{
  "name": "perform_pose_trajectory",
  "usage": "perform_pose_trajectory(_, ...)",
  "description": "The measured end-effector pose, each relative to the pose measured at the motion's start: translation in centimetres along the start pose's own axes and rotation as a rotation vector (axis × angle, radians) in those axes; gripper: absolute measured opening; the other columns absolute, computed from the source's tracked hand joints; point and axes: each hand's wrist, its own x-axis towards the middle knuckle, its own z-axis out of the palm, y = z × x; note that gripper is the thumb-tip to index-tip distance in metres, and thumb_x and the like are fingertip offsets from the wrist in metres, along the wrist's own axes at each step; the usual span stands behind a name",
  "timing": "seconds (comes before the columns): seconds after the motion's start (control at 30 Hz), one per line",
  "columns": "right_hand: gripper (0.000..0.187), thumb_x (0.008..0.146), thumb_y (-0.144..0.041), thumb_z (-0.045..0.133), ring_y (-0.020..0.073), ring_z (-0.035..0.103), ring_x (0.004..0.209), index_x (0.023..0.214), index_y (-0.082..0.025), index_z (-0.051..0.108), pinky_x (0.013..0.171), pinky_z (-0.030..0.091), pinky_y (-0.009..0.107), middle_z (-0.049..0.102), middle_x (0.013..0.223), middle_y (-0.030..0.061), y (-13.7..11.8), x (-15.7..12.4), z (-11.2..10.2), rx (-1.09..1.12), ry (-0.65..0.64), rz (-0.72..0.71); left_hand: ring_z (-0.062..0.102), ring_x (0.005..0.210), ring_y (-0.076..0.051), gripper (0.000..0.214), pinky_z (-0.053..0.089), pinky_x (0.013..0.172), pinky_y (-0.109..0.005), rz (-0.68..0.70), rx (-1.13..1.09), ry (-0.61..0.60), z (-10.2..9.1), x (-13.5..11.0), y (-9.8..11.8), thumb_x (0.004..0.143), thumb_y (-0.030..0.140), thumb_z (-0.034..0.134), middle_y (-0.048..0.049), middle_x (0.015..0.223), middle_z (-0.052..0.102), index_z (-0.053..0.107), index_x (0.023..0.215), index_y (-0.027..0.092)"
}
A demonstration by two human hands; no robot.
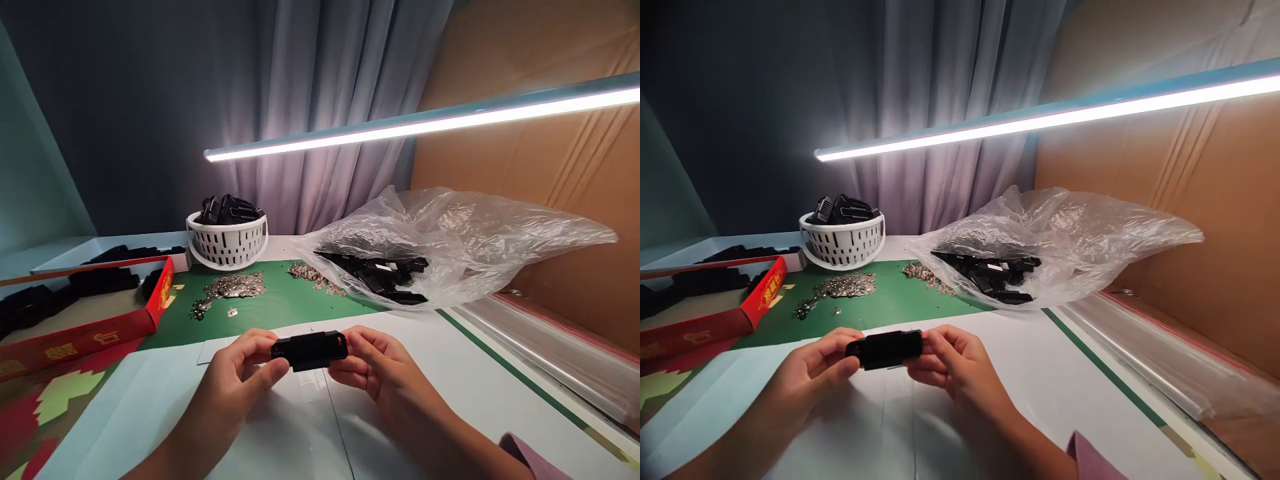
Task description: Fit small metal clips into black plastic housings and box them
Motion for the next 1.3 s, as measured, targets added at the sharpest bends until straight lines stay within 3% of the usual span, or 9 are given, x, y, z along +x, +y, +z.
perform_pose_trajectory(0.27, 0.029, 0.065, -0.034, 0.065, 0.0085, 0.059, 0.062, 0.074, -0.009, 0.052, 0.062, 0.048, 0.018, 0.062, 0.068, 0.0048, 0.1, -0.1, -0.1, -0.025, -0.023, 0.064, 0.041, 0.061, -0.013, 0.029, 0.029, 0.051, -0.021, 0.004, 0.046, 0.038, -0.2, -0.3, -0.3, 0.056, 0.044, 0.063, 0.0013, 0.066, 0.045, 0.053, 0.052, 0.017)
perform_pose_trajectory(0.4, 0.031, 0.061, -0.034, 0.067, 0.0079, 0.059, 0.057, 0.065, -0.01, 0.048, 0.057, 0.047, 0.016, 0.06, 0.058, 0.002, 0.0, -0.1, -0.2, -0.056, -0.01, 0.069, 0.042, 0.063, -0.014, 0.028, 0.03, 0.056, -0.023, 0.032, 0.046, 0.042, -0.2, -0.2, -0.4, 0.056, 0.043, 0.064, 0.0012, 0.065, 0.046, 0.053, 0.05, 0.017)
perform_pose_trajectory(0.67, 0.028, 0.064, -0.032, 0.065, 0.0046, 0.054, 0.049, 0.06, -0.01, 0.049, 0.051, 0.046, 0.014, 0.054, 0.05, -0.0034, -0.4, -0.5, 0.0, -0.157, 0.065, -0.121, 0.048, 0.081, -0.019, 0.017, 0.036, 0.069, -0.026, -0.018, 0.011, -0.02, 0.1, -0.1, -0.1, 0.052, 0.02, 0.068, -0.0023, 0.085, 0.053, 0.062, 0.068, 0.02)
perform_pose_trajectory(0.93, 0.027, 0.066, -0.035, 0.062, 0.0058, 0.054, 0.055, 0.063, -0.011, 0.051, 0.056, 0.048, 0.016, 0.055, 0.058, -0.0018, 0.2, -0.5, 0.0, -0.274, 0.11, -0.178, 0.05, 0.081, -0.019, 0.015, 0.039, 0.068, -0.027, -0.05, 0.05, -0.02, 0.0, -0.1, 0.1, 0.057, 0.018, 0.064, -0.0028, 0.087, 0.052, 0.06, 0.071, 0.018)
perform_pose_trajectory(1.17, 0.028, 0.064, -0.038, 0.063, 0.008, 0.052, 0.063, 0.068, -0.012, 0.054, 0.061, 0.045, 0.019, 0.057, 0.068, 0.0022, 0.2, -0.4, -0.2, -0.285, 0.021, -0.177, 0.046, 0.094, -0.022, 0.012, 0.033, 0.08, -0.032, 0.185, 0.388, 0.174, -0.2, -0.5, -0.5, 0.06, 0.018, 0.06, 0.0007, 0.088, 0.052, 0.054, 0.069, 0.024)
perform_pose_trajectory(1.3, 0.035, 0.053, -0.033, 0.069, 0.0083, 0.053, 0.061, 0.076, -0.012, 0.053, 0.052, 0.04, 0.016, 0.057, 0.076, 0.0029, 0.8, -0.4, -0.3, -0.345, -0.111, -0.132, 0.045, 0.096, -0.023, 0.014, 0.033, 0.081, -0.035, 0.27, 0.51, 0.194, -0.9, -0.6, -1.4, 0.06, 0.018, 0.055, 0.0012, 0.093, 0.05, 0.052, 0.07, 0.026)
